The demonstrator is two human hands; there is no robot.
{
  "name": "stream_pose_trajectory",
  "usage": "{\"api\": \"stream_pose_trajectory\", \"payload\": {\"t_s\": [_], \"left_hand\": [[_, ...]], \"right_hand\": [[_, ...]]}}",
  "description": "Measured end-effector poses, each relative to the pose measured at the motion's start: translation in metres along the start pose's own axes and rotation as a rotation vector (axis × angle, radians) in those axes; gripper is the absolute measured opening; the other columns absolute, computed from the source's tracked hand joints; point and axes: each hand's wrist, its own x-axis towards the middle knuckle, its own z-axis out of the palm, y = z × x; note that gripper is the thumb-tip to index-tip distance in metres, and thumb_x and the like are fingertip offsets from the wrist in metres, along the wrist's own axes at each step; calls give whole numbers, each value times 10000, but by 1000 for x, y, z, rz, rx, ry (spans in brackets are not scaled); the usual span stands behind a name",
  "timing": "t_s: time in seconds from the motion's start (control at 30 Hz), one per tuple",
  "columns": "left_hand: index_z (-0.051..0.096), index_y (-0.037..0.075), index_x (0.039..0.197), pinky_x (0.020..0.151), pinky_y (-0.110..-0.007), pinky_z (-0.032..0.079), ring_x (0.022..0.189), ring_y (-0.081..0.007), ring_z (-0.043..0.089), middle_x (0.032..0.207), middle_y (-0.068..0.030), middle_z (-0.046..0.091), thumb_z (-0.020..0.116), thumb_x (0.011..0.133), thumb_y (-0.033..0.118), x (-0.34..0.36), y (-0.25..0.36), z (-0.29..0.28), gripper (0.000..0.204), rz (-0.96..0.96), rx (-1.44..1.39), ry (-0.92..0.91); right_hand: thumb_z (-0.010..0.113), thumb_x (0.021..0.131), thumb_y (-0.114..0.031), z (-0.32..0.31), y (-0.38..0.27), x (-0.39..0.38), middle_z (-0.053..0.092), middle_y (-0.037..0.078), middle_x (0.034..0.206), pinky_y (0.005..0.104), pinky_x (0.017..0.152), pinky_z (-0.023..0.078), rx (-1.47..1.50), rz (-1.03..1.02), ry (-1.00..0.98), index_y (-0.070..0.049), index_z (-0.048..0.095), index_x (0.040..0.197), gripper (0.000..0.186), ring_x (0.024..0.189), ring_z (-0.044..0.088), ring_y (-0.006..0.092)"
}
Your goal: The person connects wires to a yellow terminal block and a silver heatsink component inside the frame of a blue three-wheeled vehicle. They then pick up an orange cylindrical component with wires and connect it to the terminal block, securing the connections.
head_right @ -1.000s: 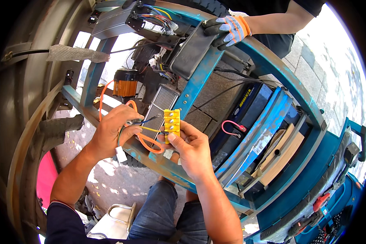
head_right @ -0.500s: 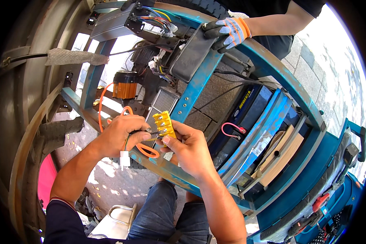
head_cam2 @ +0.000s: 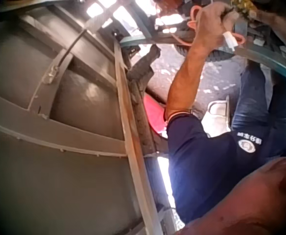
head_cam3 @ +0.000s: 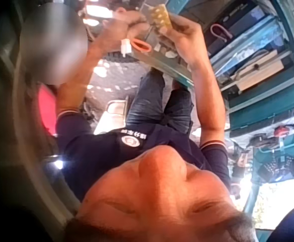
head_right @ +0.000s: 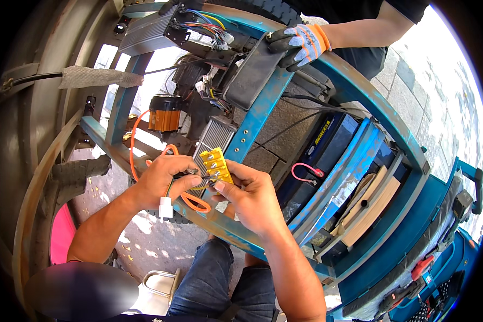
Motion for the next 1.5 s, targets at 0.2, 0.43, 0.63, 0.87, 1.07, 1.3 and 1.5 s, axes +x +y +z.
{"api": "stream_pose_trajectory", "payload": {"t_s": [0.2, 0.43, 0.63, 0.87, 1.07, 1.3, 1.5], "left_hand": [[679, -43, 926, 626, -322, 460, 687, -144, 570, 768, -98, 637, 699, 926, 124, -2, 5, 3, 168, -91, -8, 35], [677, -61, 869, 522, -296, 398, 577, -80, 486, 621, -47, 562, 708, 926, 153, 3, 16, 6, 223, -201, -149, 6], [700, -22, 971, 640, -294, 443, 717, -110, 548, 809, -60, 619, 711, 948, 160, 0, 10, 9, 184, -118, -226, 91], [668, 9, 906, 678, -309, 432, 737, -140, 523, 808, -49, 576, 712, 959, 154, 4, 12, 4, 160, -9, -195, 115], [606, 14, 779, 621, -361, 417, 671, -236, 521, 751, -83, 527, 739, 907, 121, 4, 9, 8, 214, 237, 75, 154], [644, -4, 1050, 614, -425, 479, 699, -323, 608, 815, -120, 575, 731, 841, 11, 4, 32, 1, 226, 254, 552, 326], [633, -22, 1188, 626, -425, 475, 727, -320, 617, 812, -126, 591, 696, 834, -3, 1, 50, 1, 360, 179, 700, 165]], "right_hand": [[656, 976, 6, 1, 5, 0, 734, 121, 1142, 300, 850, 593, -4, -11, -2, 28, 612, 1371, 397, 989, 697, 142], [671, 996, -88, 5, 12, 2, 722, 100, 1077, 302, 807, 580, -58, -75, 61, 71, 620, 1306, 352, 892, 683, 135], [663, 1009, -116, 8, 13, 6, 721, 106, 1063, 295, 784, 582, 62, -30, 78, 74, 626, 1296, 347, 870, 680, 141], [666, 1009, -116, 5, 9, 9, 724, 111, 1052, 299, 779, 592, 57, -40, 41, 69, 628, 1309, 355, 850, 683, 145], [667, 1008, -120, 4, 9, 11, 725, 113, 1053, 304, 778, 595, 88, -23, 47, 65, 630, 1308, 354, 855, 688, 154], [665, 1007, -117, 0, 9, 11, 723, 117, 1053, 308, 780, 595, 113, 0, 23, 62, 634, 1304, 348, 864, 691, 160], [665, 1007, -120, 0, 10, 11, 723, 117, 1023, 312, 778, 590, 144, -18, -10, 60, 635, 1304, 349, 854, 688, 160]]}}
